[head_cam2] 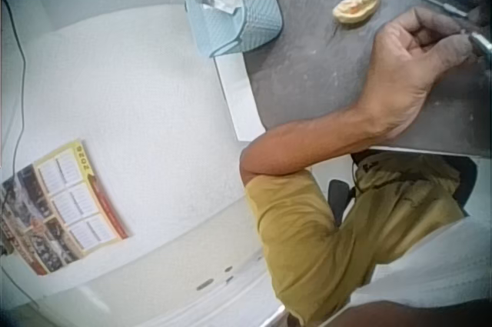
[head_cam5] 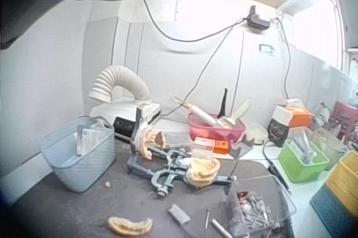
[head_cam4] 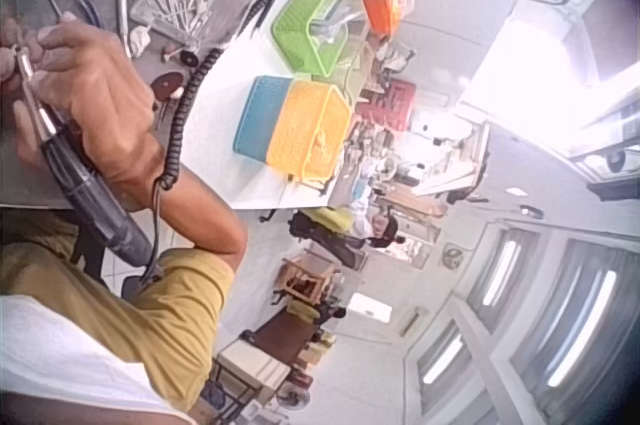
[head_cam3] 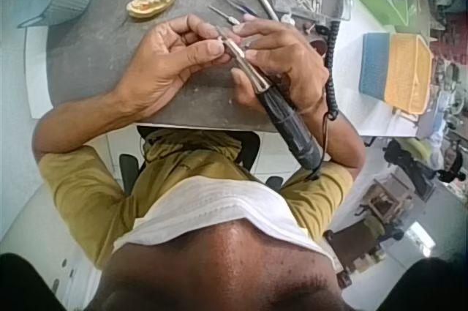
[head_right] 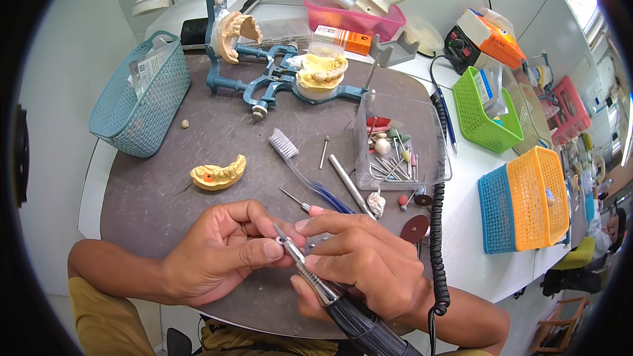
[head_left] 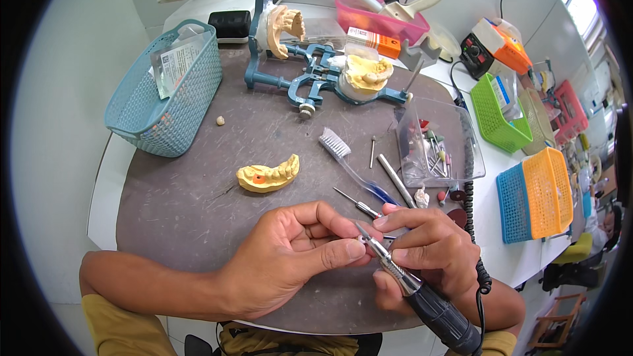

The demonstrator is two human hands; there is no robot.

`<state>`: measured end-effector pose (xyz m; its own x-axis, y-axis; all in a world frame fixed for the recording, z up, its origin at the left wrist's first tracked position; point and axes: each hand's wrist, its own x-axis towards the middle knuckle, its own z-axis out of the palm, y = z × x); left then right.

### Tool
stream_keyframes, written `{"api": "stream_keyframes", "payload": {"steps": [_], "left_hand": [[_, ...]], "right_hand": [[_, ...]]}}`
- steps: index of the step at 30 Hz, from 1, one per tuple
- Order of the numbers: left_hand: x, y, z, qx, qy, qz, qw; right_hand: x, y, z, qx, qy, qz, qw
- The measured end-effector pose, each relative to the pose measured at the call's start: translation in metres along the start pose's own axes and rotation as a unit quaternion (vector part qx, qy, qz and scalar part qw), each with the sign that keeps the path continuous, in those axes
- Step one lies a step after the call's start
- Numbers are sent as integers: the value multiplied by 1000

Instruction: The person polishes a small dental prosthetic component using a hand-held rotary tool, then brushes it with a toothbrush and uses a metal tool to clean the internal structure.

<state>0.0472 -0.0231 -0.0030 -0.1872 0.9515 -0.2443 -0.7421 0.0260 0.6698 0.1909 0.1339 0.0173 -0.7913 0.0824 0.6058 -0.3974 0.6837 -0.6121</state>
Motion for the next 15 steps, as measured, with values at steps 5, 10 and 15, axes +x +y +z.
{"api": "stream_keyframes", "payload": {"steps": [5, 10, 15], "left_hand": [[1, 0, 1, -2, 1, 1, 1000], [0, 0, 0, -1, 1, 0, 1000], [0, 0, 0, 8, 7, -2, 1000]], "right_hand": [[-1, 1, 1, -5, 5, -8, 1000], [0, 0, 1, -2, 4, -4, 1000], [-2, 1, 2, 6, 11, -1, 1000]]}}
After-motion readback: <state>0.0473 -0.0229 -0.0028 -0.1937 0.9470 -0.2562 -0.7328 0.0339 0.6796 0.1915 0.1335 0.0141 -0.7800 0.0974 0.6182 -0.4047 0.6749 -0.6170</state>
